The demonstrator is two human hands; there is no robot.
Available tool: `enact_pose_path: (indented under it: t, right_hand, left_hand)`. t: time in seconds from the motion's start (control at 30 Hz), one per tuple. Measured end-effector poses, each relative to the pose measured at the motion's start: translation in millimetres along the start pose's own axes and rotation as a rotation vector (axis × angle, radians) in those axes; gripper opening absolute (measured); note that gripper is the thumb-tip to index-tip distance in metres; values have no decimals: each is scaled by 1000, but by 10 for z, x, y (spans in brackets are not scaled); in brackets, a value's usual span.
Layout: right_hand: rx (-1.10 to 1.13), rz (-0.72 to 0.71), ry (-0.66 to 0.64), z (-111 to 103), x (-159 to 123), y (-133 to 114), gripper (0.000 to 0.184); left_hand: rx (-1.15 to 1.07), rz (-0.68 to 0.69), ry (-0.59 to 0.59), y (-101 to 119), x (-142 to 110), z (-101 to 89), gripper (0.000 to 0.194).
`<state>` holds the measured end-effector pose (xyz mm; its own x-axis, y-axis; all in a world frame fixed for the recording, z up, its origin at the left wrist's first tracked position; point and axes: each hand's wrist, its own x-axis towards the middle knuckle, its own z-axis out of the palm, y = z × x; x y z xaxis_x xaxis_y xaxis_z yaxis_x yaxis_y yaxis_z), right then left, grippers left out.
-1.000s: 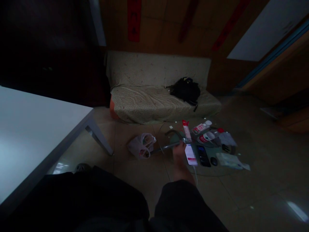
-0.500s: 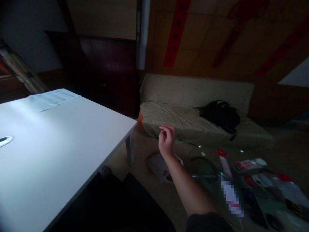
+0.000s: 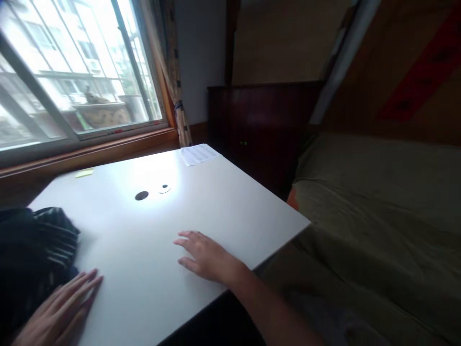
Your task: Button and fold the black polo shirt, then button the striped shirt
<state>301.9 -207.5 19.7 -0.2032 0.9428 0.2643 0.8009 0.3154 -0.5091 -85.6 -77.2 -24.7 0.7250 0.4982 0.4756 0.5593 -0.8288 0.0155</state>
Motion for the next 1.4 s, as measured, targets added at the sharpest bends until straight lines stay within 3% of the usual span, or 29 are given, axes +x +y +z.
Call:
enact_pose_path:
  t: [0.07,0.17,0.43,0.83,1.03,1.4]
  right_hand:
    - [-52,3,-117,135,143,13,53]
    - [-94,2,-170,252,266,78,55]
    - [-143,13,-105,355,359,162,47]
    - [-112,18,-91,382,366,259,44]
    - [-153,-54,-145,408,370,373,45]
    - [-193,-82,-100,431,377,426,43]
  left_hand:
    - [60,13,-67,-105,-38,20,49]
    - [94,-40,-126,-144,-68,48,49]
    - [57,-146,-174,-65,-57,-8,48]
    - [40,-164,-173,-80,-4,-62,45]
    - [42,-92,-131,-146,-45,-44,48]
    - [76,-43,-100,-209,-96,16,50]
